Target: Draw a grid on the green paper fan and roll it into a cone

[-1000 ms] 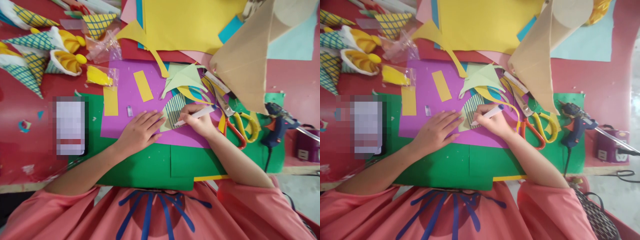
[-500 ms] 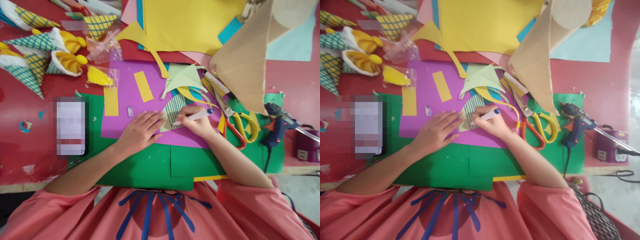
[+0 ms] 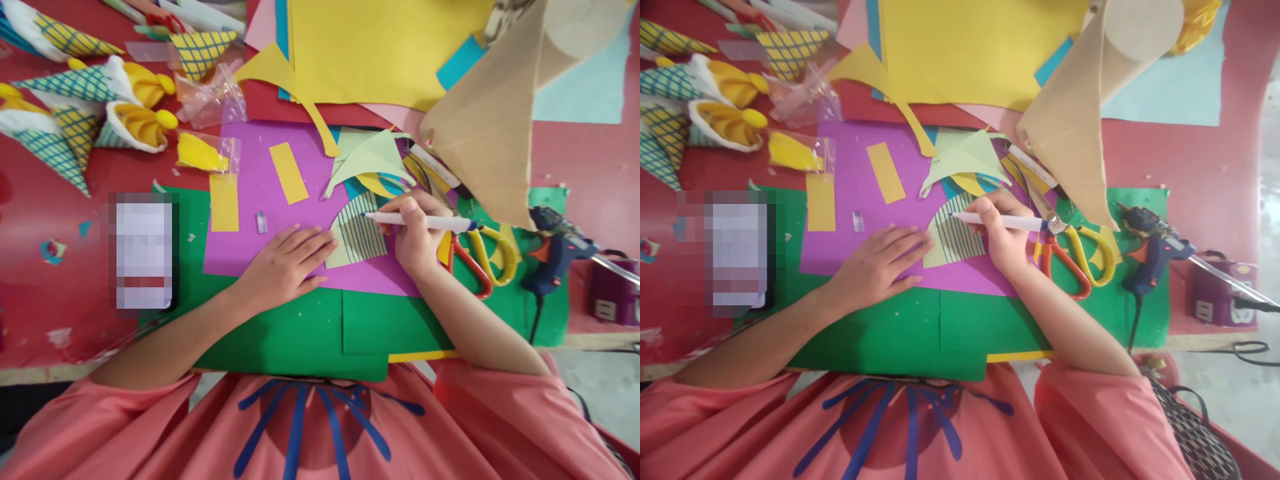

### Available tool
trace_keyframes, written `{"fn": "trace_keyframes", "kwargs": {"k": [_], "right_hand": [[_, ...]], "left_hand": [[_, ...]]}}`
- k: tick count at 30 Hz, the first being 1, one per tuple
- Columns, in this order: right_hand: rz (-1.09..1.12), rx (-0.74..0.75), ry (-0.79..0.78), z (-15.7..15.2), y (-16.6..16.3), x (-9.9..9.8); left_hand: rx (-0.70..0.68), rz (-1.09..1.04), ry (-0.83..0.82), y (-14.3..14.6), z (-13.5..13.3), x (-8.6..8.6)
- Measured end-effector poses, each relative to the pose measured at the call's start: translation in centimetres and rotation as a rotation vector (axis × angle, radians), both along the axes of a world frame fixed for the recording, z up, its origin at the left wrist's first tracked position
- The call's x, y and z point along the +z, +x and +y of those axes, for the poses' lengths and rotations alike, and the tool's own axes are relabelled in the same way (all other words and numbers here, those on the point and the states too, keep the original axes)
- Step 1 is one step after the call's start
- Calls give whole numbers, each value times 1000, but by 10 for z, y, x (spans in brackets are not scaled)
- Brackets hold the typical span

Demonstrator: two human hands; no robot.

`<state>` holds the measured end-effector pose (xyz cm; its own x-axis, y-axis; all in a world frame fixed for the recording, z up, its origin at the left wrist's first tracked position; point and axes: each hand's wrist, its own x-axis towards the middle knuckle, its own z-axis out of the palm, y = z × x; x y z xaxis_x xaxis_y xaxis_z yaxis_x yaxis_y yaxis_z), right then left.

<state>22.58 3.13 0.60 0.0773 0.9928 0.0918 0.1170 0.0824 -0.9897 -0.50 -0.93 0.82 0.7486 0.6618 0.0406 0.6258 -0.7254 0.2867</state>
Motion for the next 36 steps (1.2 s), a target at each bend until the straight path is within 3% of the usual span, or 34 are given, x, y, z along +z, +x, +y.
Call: {"fn": "trace_keyframes", "kwargs": {"k": [5, 10, 36], "right_hand": [[-73, 143, 30, 0, -3, 2], [-148, 323, -57, 4, -8, -1], [-203, 346, -51, 7, -9, -1]], "left_hand": [[-37, 29, 30, 0, 1, -1], [-30, 36, 29, 0, 0, -1], [-20, -3, 49, 1, 0, -1]]}}
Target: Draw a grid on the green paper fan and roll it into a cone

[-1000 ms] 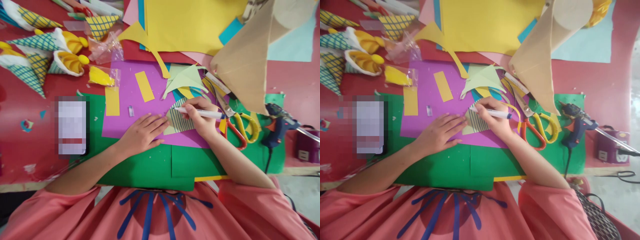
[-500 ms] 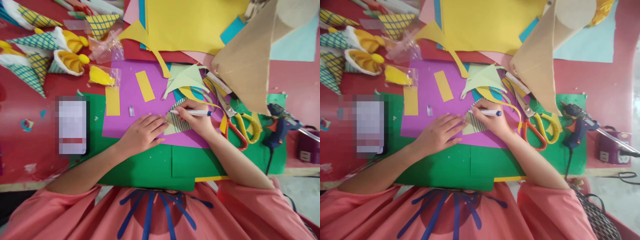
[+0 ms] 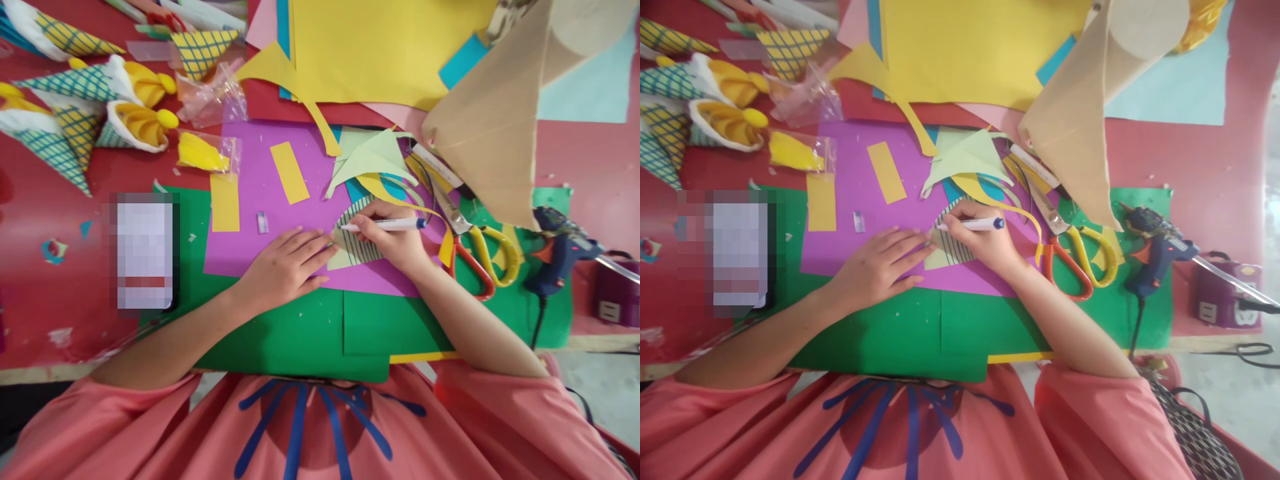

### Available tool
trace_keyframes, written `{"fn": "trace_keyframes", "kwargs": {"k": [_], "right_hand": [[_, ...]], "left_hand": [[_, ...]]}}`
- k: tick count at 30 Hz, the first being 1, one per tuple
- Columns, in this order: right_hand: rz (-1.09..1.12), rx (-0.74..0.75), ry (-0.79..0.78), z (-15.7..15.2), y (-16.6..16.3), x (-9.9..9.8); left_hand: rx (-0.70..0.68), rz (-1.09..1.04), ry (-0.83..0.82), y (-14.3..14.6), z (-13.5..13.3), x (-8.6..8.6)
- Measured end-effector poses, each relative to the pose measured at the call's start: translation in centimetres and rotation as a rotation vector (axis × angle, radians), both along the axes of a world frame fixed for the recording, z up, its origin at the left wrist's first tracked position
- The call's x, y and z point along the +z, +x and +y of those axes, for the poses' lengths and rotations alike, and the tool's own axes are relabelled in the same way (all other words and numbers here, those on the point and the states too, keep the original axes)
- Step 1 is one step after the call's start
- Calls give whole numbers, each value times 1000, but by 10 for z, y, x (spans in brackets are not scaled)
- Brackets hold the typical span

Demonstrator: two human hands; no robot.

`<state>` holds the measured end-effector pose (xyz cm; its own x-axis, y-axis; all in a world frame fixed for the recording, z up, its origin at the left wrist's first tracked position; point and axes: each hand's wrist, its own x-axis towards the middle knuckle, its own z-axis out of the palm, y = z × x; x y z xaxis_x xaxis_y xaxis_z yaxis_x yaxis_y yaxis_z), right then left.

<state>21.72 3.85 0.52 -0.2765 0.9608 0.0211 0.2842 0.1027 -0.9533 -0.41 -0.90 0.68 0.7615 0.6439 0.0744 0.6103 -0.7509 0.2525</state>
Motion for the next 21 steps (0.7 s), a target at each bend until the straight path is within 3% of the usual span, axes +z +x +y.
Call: {"fn": "trace_keyframes", "kwargs": {"k": [13, 18, 21], "right_hand": [[-4, 16, -4, 0, 1, 2], [98, -152, 144, -6, 4, 2], [70, -83, 133, -6, 3, 1]], "left_hand": [[-5, 13, 13, -1, 1, 1], [8, 0, 7, -1, 0, 0], [24, 14, 17, -1, 0, 0]]}}
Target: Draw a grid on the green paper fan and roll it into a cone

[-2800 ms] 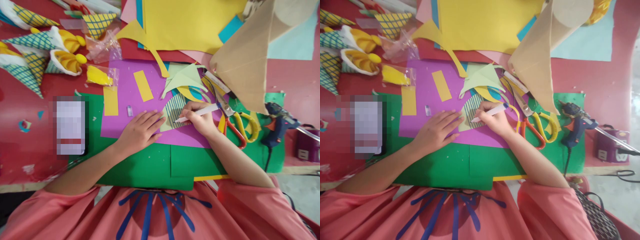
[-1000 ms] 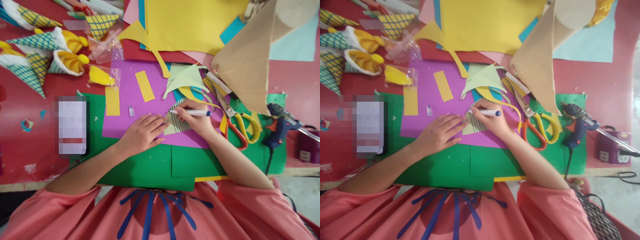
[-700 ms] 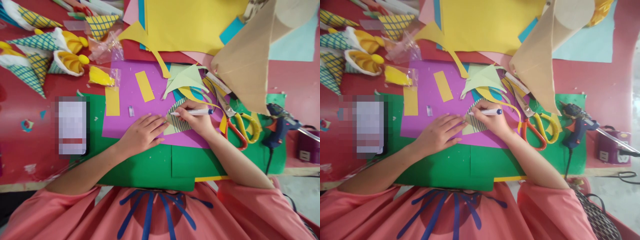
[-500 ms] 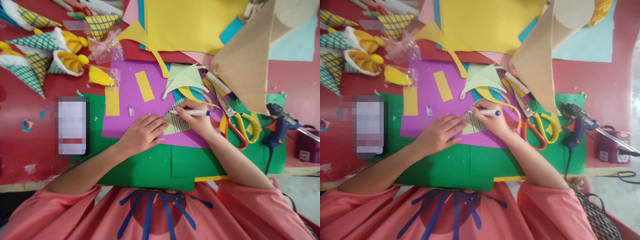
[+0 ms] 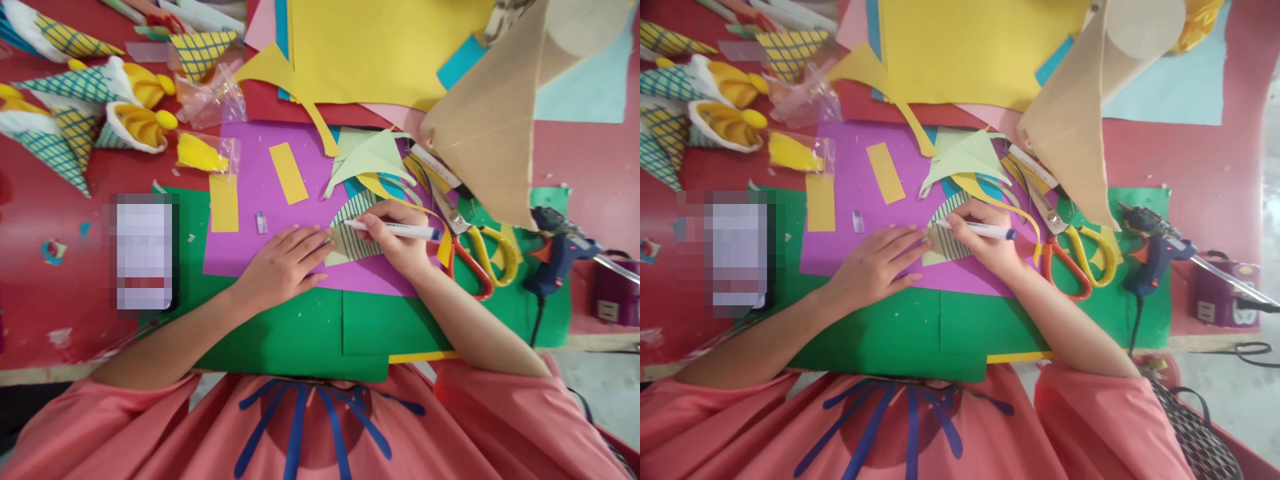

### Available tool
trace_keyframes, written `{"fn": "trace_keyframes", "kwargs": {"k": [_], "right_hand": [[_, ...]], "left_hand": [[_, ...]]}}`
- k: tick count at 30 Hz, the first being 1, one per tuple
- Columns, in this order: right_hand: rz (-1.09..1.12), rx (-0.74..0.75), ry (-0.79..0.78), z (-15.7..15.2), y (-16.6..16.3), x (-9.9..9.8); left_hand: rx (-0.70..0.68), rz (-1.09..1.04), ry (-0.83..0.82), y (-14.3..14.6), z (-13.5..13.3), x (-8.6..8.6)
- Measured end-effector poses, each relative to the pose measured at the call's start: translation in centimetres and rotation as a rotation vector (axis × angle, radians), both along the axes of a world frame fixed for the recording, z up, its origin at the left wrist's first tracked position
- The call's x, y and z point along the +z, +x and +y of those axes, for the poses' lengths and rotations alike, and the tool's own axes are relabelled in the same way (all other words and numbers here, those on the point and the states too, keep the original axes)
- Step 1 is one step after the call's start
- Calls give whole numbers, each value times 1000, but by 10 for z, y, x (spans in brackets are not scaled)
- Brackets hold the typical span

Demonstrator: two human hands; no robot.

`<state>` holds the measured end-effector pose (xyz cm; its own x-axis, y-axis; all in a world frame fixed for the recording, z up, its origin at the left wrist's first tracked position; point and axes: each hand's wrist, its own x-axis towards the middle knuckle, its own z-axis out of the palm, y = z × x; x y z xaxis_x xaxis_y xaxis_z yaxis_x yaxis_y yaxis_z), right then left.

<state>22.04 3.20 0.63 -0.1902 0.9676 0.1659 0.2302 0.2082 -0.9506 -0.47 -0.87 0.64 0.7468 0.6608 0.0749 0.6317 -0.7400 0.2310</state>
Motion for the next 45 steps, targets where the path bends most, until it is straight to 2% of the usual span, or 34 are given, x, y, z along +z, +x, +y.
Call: {"fn": "trace_keyframes", "kwargs": {"k": [4, 11, 23, 36, 40, 45], "right_hand": [[-68, 100, -104, 3, -1, -2], [-105, 83, -143, 5, -4, -3], [-64, 51, -162, 6, -6, -4], [-130, 124, -130, 6, -3, -3], [-109, 139, -165, 7, -3, 0], [-23, 41, -151, 3, 0, 2]], "left_hand": [[4, -2, -6, 0, 0, -1], [23, -16, -26, 0, 0, -1], [26, -19, -60, 0, 0, 0], [22, -21, -9, 0, 0, 0], [25, -31, -13, 0, 0, 0], [27, -46, -43, 0, 0, 0]]}}
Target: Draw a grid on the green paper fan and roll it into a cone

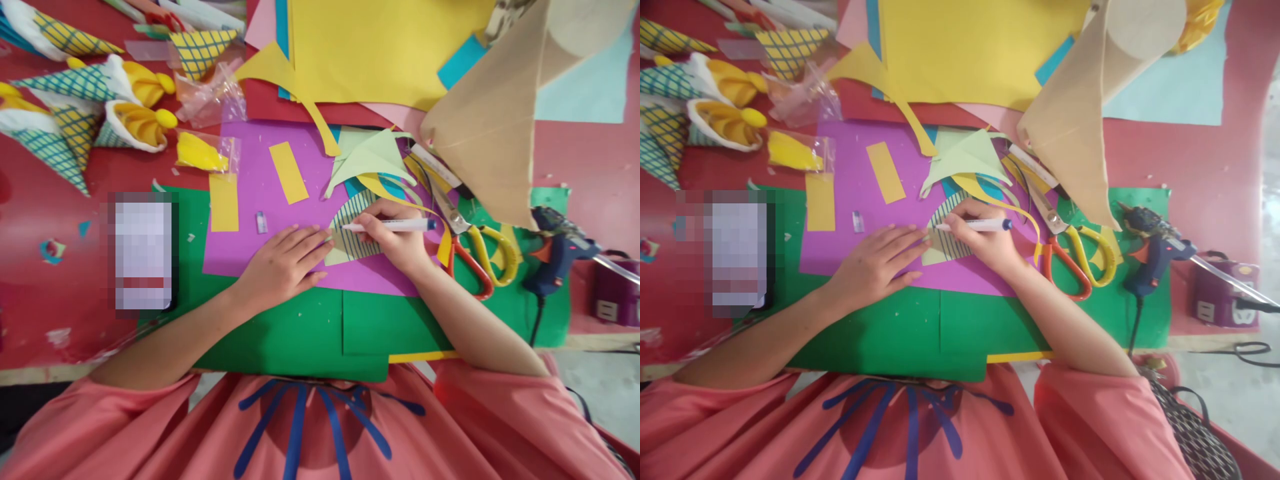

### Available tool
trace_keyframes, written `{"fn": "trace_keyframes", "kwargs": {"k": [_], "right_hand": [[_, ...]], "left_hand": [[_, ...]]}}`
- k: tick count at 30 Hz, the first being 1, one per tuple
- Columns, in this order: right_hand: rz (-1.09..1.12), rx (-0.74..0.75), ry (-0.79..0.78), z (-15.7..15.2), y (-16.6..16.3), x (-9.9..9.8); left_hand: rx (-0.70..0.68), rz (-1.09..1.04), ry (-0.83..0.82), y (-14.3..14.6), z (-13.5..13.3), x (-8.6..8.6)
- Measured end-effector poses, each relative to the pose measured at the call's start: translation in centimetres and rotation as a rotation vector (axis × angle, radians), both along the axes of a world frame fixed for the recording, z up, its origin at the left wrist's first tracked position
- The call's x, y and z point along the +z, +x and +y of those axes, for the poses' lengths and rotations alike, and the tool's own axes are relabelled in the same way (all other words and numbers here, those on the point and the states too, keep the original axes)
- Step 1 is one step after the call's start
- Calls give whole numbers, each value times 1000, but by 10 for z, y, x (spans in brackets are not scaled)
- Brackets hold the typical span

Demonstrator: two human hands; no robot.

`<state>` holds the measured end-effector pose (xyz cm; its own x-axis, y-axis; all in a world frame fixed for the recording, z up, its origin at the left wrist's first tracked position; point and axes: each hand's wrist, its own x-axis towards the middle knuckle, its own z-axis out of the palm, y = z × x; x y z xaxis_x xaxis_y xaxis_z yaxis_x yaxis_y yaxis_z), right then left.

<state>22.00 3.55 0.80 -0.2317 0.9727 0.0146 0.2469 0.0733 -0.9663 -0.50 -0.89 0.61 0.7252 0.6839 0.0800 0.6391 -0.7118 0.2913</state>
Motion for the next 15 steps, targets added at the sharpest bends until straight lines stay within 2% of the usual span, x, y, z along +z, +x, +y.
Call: {"fn": "trace_keyframes", "kwargs": {"k": [3, 5, 11, 15], "right_hand": [[23, -74, 98, -4, 2, 1], [23, -59, 130, -5, 2, 1], [-51, 93, 52, -1, -1, -1], [-93, 117, 39, 1, -1, -4]], "left_hand": [[-4, 20, 18, 0, 0, 0], [1, 25, 25, 0, 0, 0], [12, 9, 2, 0, 1, -1], [21, 6, 11, 0, 1, 0]]}}
